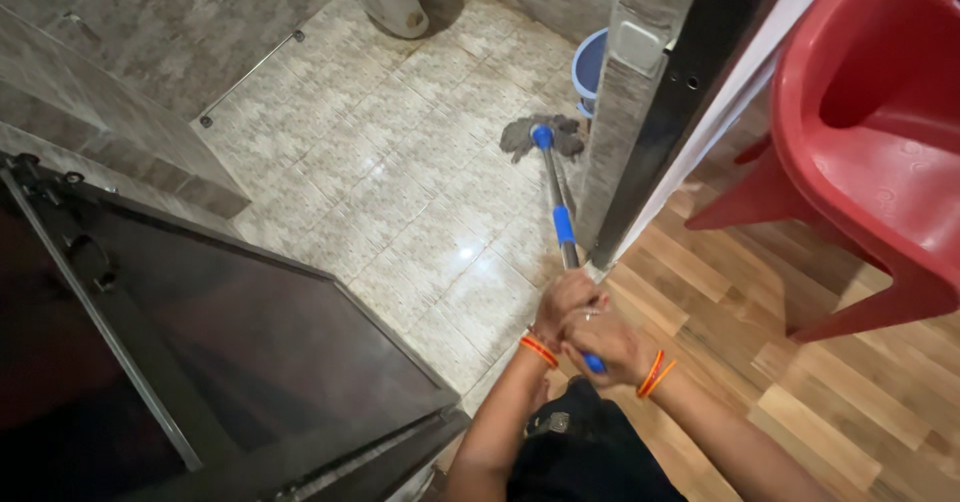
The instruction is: The person mops the tiled floor of a bathroom with a blue-handled mop.
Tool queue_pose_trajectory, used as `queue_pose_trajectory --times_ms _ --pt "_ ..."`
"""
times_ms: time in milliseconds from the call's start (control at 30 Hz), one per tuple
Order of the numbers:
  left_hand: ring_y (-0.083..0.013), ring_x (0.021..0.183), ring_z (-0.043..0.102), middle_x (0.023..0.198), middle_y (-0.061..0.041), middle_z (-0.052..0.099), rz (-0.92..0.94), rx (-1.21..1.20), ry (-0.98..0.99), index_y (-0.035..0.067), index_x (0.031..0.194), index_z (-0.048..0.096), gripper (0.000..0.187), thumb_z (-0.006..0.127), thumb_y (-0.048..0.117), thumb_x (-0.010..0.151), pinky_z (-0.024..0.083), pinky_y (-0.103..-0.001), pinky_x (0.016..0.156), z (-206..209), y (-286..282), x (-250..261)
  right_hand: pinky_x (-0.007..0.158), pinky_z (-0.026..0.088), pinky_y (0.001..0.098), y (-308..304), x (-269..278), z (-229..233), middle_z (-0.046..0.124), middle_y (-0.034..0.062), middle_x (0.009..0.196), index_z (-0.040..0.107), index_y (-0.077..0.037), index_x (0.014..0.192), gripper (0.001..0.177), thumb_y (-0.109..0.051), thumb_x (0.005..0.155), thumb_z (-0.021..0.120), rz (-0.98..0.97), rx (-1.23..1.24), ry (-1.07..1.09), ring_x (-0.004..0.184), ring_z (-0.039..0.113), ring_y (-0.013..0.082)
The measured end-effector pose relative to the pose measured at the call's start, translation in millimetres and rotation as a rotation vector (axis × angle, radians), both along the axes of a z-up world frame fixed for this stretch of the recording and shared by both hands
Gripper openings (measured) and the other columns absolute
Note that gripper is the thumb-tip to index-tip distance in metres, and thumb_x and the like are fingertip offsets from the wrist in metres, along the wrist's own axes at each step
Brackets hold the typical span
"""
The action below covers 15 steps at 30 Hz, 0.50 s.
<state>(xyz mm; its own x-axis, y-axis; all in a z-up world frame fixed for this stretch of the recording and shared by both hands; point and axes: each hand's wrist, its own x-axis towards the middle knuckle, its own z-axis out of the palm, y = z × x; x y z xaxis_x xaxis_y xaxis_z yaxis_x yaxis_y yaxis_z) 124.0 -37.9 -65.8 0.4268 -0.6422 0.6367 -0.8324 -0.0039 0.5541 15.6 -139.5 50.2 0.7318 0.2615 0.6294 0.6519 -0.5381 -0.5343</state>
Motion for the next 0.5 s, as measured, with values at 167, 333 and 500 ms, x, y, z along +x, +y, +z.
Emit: queue_pose_trajectory --times_ms 167,333,500 --pt "-0.0305 0.118 0.063 0.108 -0.009 0.066 -0.089 0.137 0.057 0.012 0.098 0.067 0.022 0.076 0.013 0.078 0.053 -0.042 0.100 -80.4 4.7 65.0 0.090 0.050 0.0438 -19.0 30.1 -116.3 0.067 0.0149 0.110 0.064 -0.005 0.096 0.015 -0.013 0.085 0.072 -0.046 -0.334 0.448 0.110 0.062 0.0360" --pt "-0.0338 0.131 0.055 0.118 -0.007 0.068 -0.051 0.367 0.057 0.015 0.106 0.070 0.042 0.080 0.013 0.065 0.052 -0.042 0.094 -107.3 7.8 59.7 0.109 0.044 0.0394 -18.3 23.7 -186.5 0.060 0.0160 0.137 0.065 -0.006 0.118 0.040 -0.002 0.079 0.064 -0.057 -0.599 0.358 0.134 0.053 0.0287" --pt "-0.0320 0.137 0.055 0.117 -0.002 0.068 -0.034 0.360 0.077 0.018 0.114 0.070 0.046 0.079 0.013 0.069 0.050 -0.043 0.102 -106.5 28.7 2.2 0.111 0.043 0.0409 -12.5 -36.4 -170.9 0.060 0.0124 0.140 0.068 -0.011 0.120 0.036 -0.012 0.084 0.069 0.018 -0.457 0.611 0.132 0.054 0.0306"
